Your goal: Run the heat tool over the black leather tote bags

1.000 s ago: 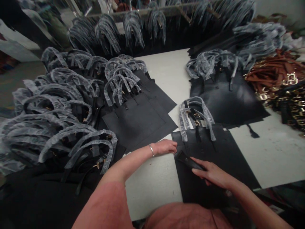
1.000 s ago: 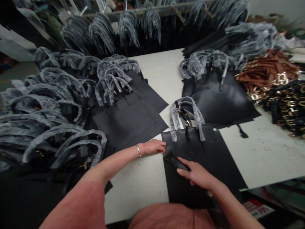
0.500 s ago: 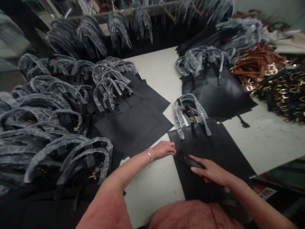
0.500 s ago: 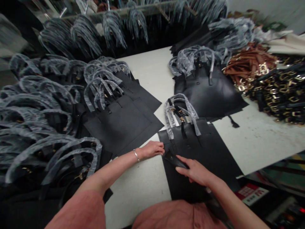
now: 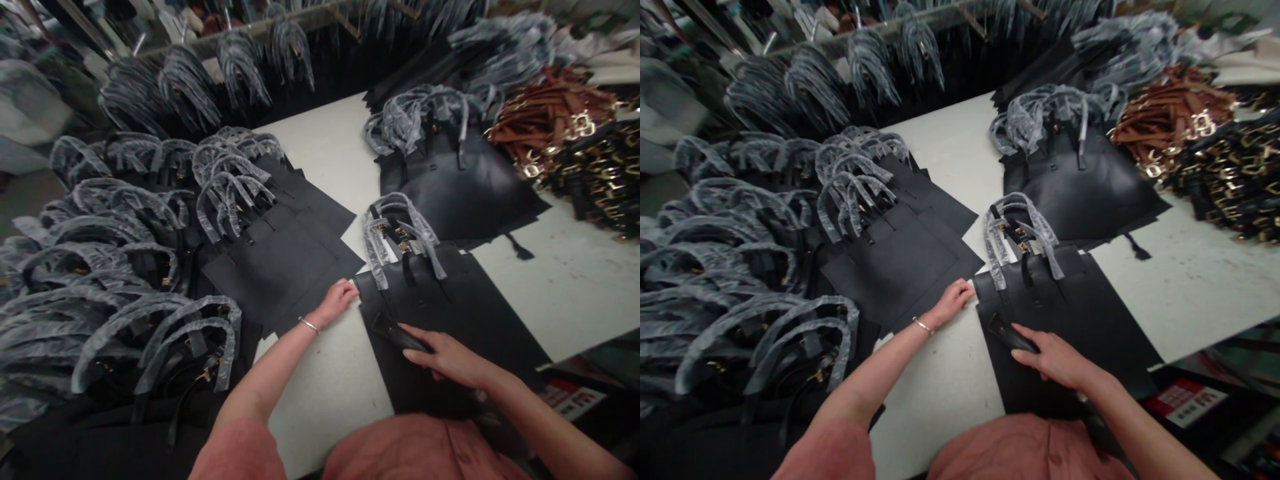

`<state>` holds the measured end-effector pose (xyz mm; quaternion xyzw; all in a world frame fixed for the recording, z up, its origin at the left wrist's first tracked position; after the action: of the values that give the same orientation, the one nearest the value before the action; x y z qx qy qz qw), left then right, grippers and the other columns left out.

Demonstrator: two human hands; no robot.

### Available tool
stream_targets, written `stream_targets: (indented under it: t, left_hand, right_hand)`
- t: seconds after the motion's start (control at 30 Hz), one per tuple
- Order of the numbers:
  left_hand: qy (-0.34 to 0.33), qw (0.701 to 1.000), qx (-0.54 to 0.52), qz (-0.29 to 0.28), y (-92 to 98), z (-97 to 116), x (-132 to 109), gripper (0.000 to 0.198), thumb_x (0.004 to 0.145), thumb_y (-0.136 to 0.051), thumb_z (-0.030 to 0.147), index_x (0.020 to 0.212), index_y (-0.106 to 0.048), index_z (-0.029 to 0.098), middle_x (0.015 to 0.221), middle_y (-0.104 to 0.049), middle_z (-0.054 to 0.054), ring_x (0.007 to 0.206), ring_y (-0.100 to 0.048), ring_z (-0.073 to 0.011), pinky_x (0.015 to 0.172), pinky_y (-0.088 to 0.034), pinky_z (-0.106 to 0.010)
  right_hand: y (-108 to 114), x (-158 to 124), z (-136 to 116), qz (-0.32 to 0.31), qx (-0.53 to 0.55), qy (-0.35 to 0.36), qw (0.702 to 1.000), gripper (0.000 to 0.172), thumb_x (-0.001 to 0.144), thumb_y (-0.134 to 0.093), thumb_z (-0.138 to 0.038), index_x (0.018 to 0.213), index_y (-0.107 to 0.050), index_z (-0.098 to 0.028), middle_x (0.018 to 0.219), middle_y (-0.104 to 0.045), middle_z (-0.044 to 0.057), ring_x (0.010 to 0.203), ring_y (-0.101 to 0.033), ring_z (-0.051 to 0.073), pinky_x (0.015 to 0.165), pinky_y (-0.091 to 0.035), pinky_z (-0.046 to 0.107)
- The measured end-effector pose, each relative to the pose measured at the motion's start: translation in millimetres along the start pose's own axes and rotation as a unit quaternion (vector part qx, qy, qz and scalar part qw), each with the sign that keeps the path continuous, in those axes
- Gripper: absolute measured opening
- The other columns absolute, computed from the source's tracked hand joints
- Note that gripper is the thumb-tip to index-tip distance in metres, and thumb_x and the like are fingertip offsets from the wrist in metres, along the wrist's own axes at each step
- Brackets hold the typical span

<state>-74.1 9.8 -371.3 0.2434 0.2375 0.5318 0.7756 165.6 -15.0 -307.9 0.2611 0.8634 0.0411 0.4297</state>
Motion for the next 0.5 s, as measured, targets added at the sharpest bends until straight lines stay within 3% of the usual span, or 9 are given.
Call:
stream_targets:
  t: [0.1, 0.2, 0.3, 0.5]
  left_hand:
    - [-0.011, 1.0, -0.008, -0.008, 6.9, -1.9, -0.3, 0.031, 0.1, -0.037, 0.029, 0.094, -0.064, 0.015, 0.091, -0.057, -0.004, 0.079, -0.055, -0.0136, 0.073, -0.043, -0.023]
    - [-0.073, 0.995, 0.004, -0.069, 5.2, 5.8, -2.1, 0.02, 0.095, -0.051, 0.034, 0.1, -0.066, 0.021, 0.097, -0.06, -0.003, 0.09, -0.056, -0.015, 0.079, -0.042, -0.023]
    - [-0.121, 0.984, 0.036, -0.124, 1.2, 11.9, -2.1, 0.025, 0.097, -0.046, 0.039, 0.101, -0.065, 0.023, 0.099, -0.059, -0.003, 0.091, -0.056, -0.0145, 0.077, -0.04, -0.022]
    - [-0.147, 0.973, 0.083, -0.161, -1.6, 17.2, -0.4, 0.028, 0.095, -0.045, 0.047, 0.098, -0.064, 0.027, 0.096, -0.055, -0.002, 0.088, -0.053, -0.0145, 0.073, -0.038, -0.022]
  right_hand:
    - [0.8, 1.0, 1.6, 0.0, -0.002, 0.001, 1.0, 0.068, 0.085, -0.058, -0.049, 0.145, -0.042, -0.022, 0.067, -0.063, -0.002, 0.046, -0.06, 0.013, 0.05, -0.045, 0.024]
    - [0.9, 2.6, 3.8, -0.003, 0.0, 0.003, 1.0, 0.067, 0.086, -0.058, -0.049, 0.145, -0.042, -0.023, 0.069, -0.063, -0.002, 0.045, -0.06, 0.013, 0.05, -0.045, 0.024]
    - [0.2, 3.8, 5.2, -0.011, -0.001, 0.005, 1.0, 0.068, 0.086, -0.057, -0.05, 0.146, -0.04, -0.022, 0.07, -0.063, -0.002, 0.046, -0.06, 0.013, 0.05, -0.045, 0.024]
    - [-0.6, 3.7, 4.9, -0.017, -0.006, 0.007, 1.0, 0.068, 0.086, -0.057, -0.05, 0.146, -0.04, -0.022, 0.07, -0.063, -0.001, 0.047, -0.06, 0.013, 0.05, -0.046, 0.023]
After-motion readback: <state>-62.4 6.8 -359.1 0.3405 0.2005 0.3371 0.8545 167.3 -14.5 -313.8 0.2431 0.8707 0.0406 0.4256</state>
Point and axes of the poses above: each hand's wrist, its own x-axis towards the middle knuckle, its own y-axis out of the back of the hand, z = x × y, the point moved 5 cm from there along x, towards the middle knuckle
